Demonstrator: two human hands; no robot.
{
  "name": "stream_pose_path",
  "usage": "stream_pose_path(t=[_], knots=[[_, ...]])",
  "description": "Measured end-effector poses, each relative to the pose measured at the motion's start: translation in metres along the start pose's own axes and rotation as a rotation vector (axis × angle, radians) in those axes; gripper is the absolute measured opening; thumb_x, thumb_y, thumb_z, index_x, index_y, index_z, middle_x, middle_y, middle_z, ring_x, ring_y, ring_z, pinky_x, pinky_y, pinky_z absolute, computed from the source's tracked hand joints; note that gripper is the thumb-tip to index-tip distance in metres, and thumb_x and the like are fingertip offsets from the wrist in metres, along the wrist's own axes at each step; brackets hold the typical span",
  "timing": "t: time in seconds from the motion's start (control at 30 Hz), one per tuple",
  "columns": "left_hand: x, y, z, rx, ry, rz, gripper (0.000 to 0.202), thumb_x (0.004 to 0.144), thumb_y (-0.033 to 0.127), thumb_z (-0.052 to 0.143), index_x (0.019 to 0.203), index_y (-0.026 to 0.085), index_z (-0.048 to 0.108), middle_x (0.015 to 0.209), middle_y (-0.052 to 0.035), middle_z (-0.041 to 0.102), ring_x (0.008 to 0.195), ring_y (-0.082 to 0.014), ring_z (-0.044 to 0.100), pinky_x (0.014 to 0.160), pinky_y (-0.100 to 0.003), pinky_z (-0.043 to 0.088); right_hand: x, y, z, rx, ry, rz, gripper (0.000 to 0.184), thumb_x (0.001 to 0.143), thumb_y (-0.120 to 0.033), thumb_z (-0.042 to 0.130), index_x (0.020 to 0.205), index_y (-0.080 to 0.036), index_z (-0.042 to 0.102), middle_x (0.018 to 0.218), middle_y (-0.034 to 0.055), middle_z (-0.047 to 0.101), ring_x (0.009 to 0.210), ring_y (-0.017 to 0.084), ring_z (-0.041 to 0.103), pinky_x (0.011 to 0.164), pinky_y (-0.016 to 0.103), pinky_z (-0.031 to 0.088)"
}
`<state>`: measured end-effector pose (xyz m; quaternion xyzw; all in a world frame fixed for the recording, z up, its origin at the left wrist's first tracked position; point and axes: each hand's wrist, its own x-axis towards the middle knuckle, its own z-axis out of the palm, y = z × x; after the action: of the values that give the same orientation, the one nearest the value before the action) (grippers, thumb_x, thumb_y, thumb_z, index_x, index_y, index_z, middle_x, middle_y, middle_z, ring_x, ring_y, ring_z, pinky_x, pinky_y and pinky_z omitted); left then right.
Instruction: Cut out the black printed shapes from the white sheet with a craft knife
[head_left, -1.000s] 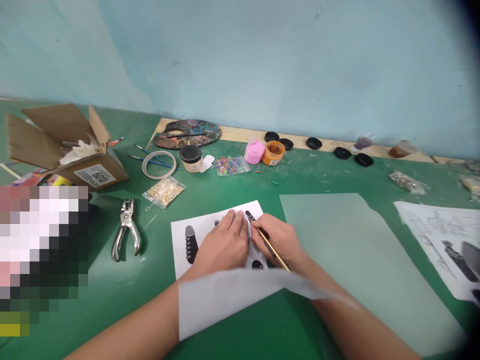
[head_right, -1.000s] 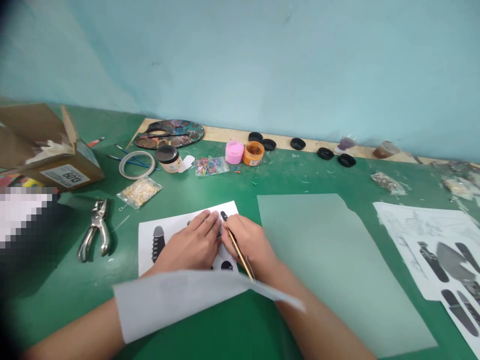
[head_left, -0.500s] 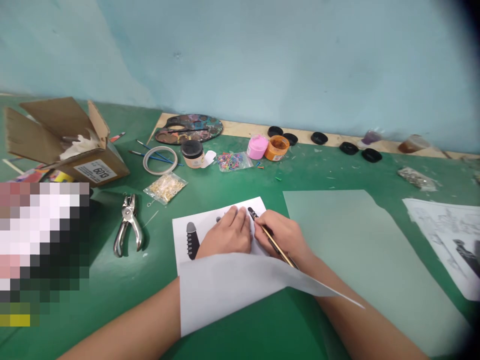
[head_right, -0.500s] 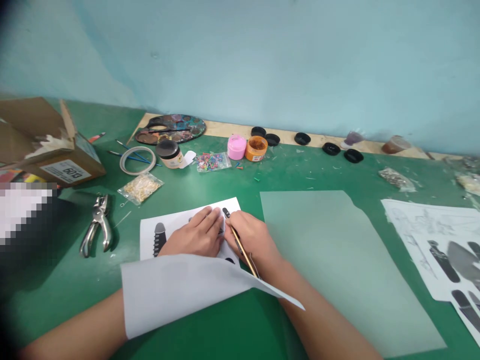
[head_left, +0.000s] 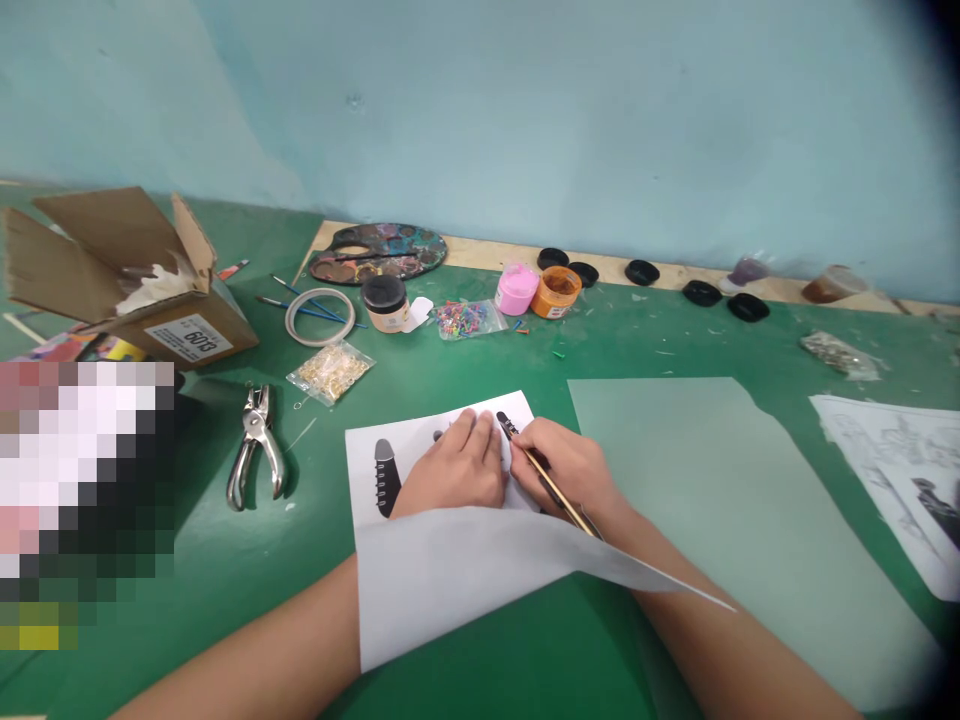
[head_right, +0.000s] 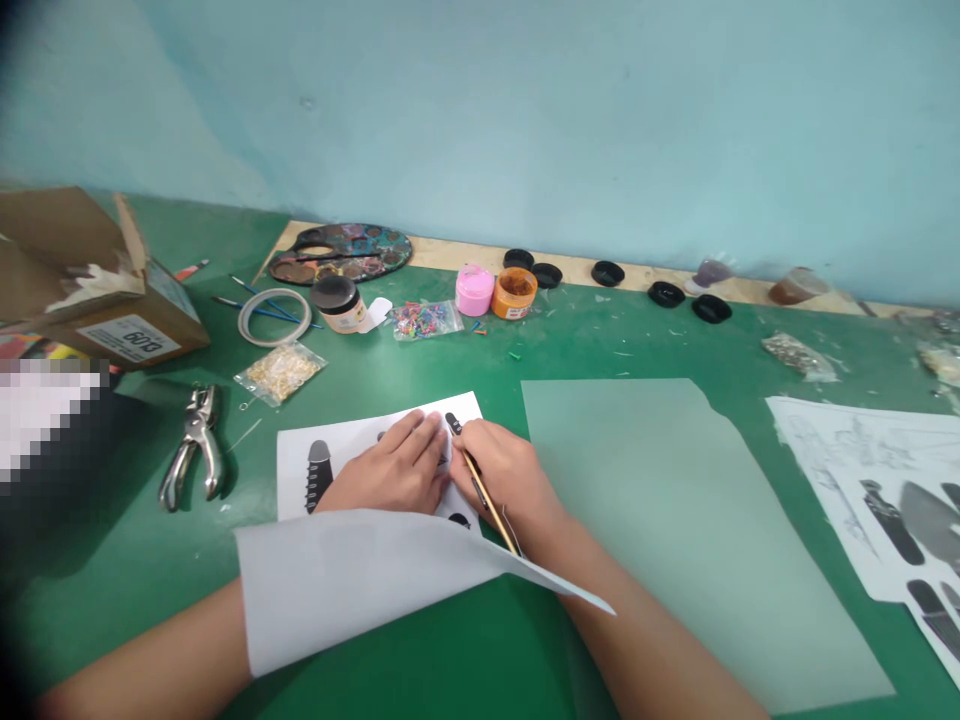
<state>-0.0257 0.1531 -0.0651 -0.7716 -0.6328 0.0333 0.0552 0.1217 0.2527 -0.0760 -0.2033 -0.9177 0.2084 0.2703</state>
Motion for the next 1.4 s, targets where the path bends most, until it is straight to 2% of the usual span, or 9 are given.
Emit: stream_pose_path(t=[0.1,0.2,0.3,0.53,0.8,1.0,1.2,1.3,1.4], knots=[[-0.002,0.002,-0.001,-0.070,-0.034,-0.011,0.056,0.101,0.041,0.042,0.133,-0.003,0.055,0.143,-0.0268,0.051,0.131,-0.0381,0.050,0.105,-0.045,0.042,-0.001,0.000,-0.001,0.011,-0.021,0.040,0.020,0.092,-0.018,0.047,0.073,-0.022,0.050,0.066,-0.0002,0.059,0.058,0.012,0.051,0.056,0.026,0.037],[-0.009,0.006,-0.007,-0.116,-0.051,-0.036,0.081,0.095,0.062,0.044,0.141,-0.004,0.047,0.150,-0.0286,0.041,0.138,-0.0418,0.041,0.109,-0.049,0.039,0.001,-0.002,-0.004,0.045,-0.047,0.040,0.018,0.092,-0.018,0.048,0.075,-0.022,0.051,0.068,0.0001,0.059,0.059,0.012,0.051,0.056,0.025,0.038],[-0.015,0.012,-0.014,-0.152,-0.044,-0.103,0.093,0.089,0.071,0.047,0.145,-0.003,0.042,0.154,-0.0276,0.035,0.143,-0.0417,0.034,0.114,-0.050,0.034,0.003,-0.004,-0.007,0.065,-0.046,0.020,0.016,0.092,-0.016,0.049,0.077,-0.021,0.051,0.070,0.0002,0.060,0.060,0.012,0.053,0.058,0.025,0.040],[-0.018,0.019,-0.016,-0.155,-0.063,-0.161,0.096,0.089,0.074,0.043,0.149,-0.001,0.037,0.157,-0.0249,0.029,0.147,-0.0383,0.028,0.117,-0.050,0.030,0.004,-0.007,-0.009,0.057,-0.028,0.027,0.017,0.091,-0.015,0.051,0.074,-0.020,0.051,0.065,-0.0018,0.054,0.056,0.011,0.049,0.056,0.024,0.038],[-0.017,0.013,-0.007,-0.148,-0.069,-0.107,0.094,0.093,0.073,0.029,0.148,-0.004,0.037,0.156,-0.0260,0.029,0.146,-0.0393,0.029,0.116,-0.050,0.030,0.004,-0.005,-0.009,0.062,-0.019,0.019,0.017,0.089,-0.015,0.050,0.074,-0.021,0.051,0.065,-0.0013,0.056,0.056,0.011,0.049,0.054,0.025,0.038],[-0.018,0.017,-0.015,-0.190,-0.062,-0.159,0.093,0.089,0.074,0.042,0.147,0.000,0.041,0.157,-0.0246,0.028,0.147,-0.0379,0.026,0.119,-0.050,0.028,0.003,-0.005,-0.010,0.106,-0.040,0.063,0.015,0.088,-0.015,0.052,0.074,-0.021,0.053,0.065,-0.0027,0.054,0.055,0.010,0.049,0.056,0.023,0.039],[-0.017,0.020,-0.025,-0.229,-0.132,-0.183,0.090,0.089,0.070,0.049,0.148,0.002,0.041,0.159,-0.0234,0.024,0.149,-0.0377,0.022,0.119,-0.051,0.028,0.005,-0.006,-0.011,0.084,-0.023,0.045,0.014,0.087,-0.014,0.053,0.074,-0.020,0.054,0.064,-0.0026,0.054,0.055,0.010,0.049,0.056,0.022,0.040],[-0.017,0.019,-0.025,-0.228,-0.142,-0.193,0.090,0.089,0.070,0.049,0.148,0.002,0.041,0.159,-0.0228,0.023,0.149,-0.0376,0.021,0.119,-0.051,0.028,0.005,-0.008,-0.011,0.079,-0.014,0.040,0.015,0.087,-0.014,0.054,0.074,-0.020,0.053,0.063,-0.0027,0.054,0.054,0.010,0.048,0.055,0.023,0.040],[-0.018,0.019,-0.020,-0.219,-0.102,-0.181,0.091,0.089,0.071,0.047,0.148,0.001,0.041,0.158,-0.0237,0.024,0.148,-0.0380,0.023,0.119,-0.050,0.028,0.004,-0.009,-0.011,0.092,-0.022,0.063,0.015,0.087,-0.015,0.053,0.073,-0.021,0.053,0.064,-0.0024,0.055,0.054,0.010,0.048,0.054,0.023,0.039]])
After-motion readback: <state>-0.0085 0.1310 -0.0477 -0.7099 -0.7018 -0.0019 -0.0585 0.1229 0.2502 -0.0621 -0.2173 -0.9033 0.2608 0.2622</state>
